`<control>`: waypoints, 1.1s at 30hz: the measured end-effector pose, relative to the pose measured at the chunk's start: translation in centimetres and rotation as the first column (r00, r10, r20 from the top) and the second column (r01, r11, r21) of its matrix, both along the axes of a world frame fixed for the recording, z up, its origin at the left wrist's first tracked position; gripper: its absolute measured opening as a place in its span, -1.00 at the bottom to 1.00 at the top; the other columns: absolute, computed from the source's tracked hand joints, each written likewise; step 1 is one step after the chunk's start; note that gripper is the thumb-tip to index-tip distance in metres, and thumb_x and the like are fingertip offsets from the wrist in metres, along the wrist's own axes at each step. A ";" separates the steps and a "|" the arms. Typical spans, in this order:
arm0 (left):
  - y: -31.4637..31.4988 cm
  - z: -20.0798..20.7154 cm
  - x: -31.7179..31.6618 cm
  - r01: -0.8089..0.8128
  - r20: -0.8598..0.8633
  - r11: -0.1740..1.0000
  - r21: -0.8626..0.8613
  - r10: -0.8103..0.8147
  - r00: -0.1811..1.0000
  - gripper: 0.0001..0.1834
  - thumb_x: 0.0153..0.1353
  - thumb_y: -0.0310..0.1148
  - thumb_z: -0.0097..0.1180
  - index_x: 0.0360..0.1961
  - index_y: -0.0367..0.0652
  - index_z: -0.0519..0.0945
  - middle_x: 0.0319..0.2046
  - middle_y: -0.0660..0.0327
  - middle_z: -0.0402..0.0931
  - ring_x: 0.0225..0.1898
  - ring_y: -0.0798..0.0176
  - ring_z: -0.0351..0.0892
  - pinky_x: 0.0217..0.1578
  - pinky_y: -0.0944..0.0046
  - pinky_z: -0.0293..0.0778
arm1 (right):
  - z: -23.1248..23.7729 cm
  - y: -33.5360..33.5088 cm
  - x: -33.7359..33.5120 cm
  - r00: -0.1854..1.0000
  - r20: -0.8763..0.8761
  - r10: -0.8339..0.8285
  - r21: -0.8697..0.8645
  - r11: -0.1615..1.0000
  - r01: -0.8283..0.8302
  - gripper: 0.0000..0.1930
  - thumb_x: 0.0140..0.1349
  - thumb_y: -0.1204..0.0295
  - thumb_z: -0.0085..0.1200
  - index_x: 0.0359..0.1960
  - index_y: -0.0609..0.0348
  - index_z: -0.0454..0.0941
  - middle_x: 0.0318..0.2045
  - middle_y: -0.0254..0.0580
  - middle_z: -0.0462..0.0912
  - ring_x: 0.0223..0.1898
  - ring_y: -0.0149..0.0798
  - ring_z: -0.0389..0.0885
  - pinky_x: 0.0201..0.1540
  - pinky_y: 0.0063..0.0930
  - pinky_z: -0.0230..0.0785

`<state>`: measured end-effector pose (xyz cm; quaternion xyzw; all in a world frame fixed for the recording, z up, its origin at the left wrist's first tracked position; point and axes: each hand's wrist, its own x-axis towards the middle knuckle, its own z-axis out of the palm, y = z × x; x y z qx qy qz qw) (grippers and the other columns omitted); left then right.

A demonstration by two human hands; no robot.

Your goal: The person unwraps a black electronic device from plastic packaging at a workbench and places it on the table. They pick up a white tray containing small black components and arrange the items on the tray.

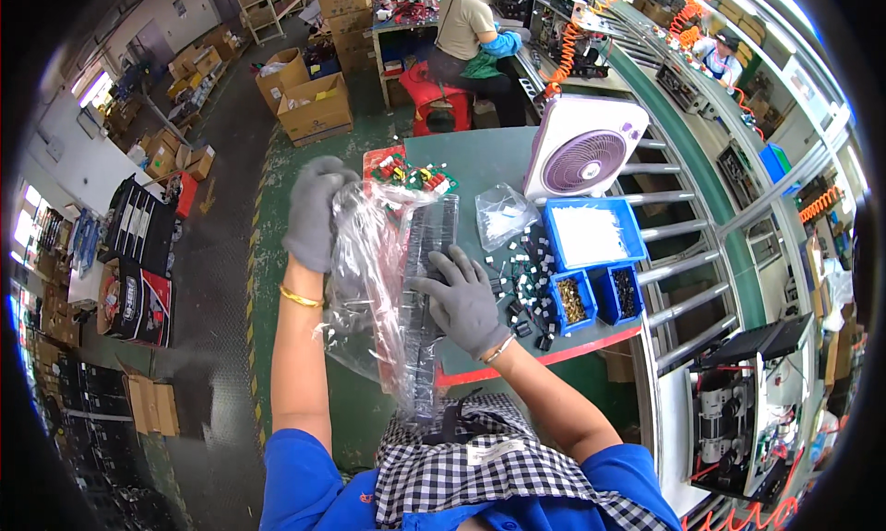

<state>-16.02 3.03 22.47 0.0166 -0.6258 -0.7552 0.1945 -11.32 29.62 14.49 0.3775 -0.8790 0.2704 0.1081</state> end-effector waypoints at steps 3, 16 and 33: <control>2.4 4.8 1.0 -0.227 -0.131 0.968 -0.109 0.212 0.968 -0.56 0.31 -0.26 0.08 0.15 -0.24 0.44 -0.06 0.12 0.56 -0.04 0.30 0.58 -0.03 0.32 0.51 | -0.3 0.0 0.1 1.000 0.005 -0.002 -0.031 1.000 0.002 -0.64 0.19 0.35 0.05 0.04 -0.29 0.58 0.25 -0.12 0.39 0.38 0.14 0.18 0.36 0.11 0.06; 7.0 -3.4 -9.4 0.335 0.334 0.031 -0.942 0.184 0.924 -0.59 0.18 -0.02 0.13 -0.06 -0.02 0.63 -0.09 0.06 0.65 -0.03 0.00 0.63 -0.01 0.05 0.50 | -0.4 0.6 0.4 1.000 -0.013 -0.016 -0.052 0.999 0.015 -0.61 0.21 0.34 0.04 0.09 -0.35 0.55 0.24 -0.13 0.41 0.38 0.11 0.19 0.34 0.12 0.08; -5.5 -17.5 5.9 0.219 0.467 0.627 -0.748 0.262 0.845 -0.63 0.22 -0.33 0.17 0.04 -0.20 0.58 -0.16 0.10 0.66 -0.20 0.21 0.65 -0.13 0.19 0.56 | -0.7 1.3 -0.2 0.999 -0.043 -0.002 -0.023 1.000 0.001 -0.62 0.16 0.32 0.07 0.05 -0.32 0.60 0.21 -0.19 0.44 0.34 0.08 0.24 0.33 0.12 0.07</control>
